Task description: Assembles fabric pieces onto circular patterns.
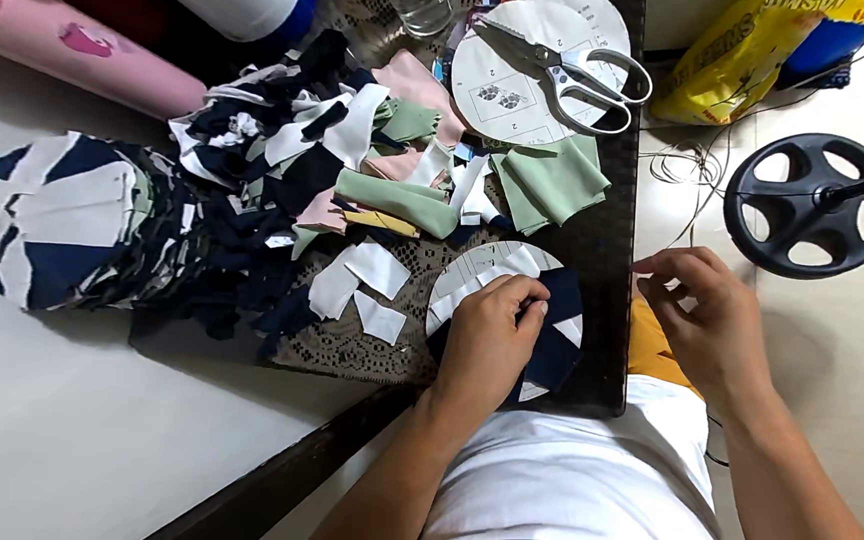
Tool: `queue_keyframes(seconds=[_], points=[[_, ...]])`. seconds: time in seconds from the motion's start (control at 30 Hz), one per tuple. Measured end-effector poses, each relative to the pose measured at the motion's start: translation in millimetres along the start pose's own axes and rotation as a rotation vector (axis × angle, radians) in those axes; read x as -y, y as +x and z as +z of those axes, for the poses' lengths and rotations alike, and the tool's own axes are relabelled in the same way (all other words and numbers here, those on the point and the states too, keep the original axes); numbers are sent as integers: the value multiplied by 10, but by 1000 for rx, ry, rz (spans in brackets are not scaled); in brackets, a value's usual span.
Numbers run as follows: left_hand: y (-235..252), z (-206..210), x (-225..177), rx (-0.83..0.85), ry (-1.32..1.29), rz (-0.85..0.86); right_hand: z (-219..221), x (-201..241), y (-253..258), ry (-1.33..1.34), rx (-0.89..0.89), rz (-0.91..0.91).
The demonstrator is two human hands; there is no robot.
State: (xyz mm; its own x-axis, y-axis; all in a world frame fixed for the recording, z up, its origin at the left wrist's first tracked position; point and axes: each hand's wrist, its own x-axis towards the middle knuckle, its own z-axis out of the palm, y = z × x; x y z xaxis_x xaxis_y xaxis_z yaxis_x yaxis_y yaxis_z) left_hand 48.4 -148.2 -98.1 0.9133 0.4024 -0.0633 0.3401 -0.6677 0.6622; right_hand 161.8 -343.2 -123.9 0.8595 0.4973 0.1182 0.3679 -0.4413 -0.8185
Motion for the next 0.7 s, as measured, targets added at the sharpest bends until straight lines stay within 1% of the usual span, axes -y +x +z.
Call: queue_keyframes(seconds=[0.1, 0.2, 0.43, 0.7], points=[[-12, 6, -1, -4, -7, -6, 84, -87, -109, 105, -62, 28], [-23, 2, -5, 3, -5, 3, 128, -114, -156, 134, -100, 34], [-29, -6, -35, 14, -18, -31, 276, 17, -148, 34, -101, -81], [-34, -2, -44, 10, 0, -45, 400, 53, -85, -28, -78, -127]])
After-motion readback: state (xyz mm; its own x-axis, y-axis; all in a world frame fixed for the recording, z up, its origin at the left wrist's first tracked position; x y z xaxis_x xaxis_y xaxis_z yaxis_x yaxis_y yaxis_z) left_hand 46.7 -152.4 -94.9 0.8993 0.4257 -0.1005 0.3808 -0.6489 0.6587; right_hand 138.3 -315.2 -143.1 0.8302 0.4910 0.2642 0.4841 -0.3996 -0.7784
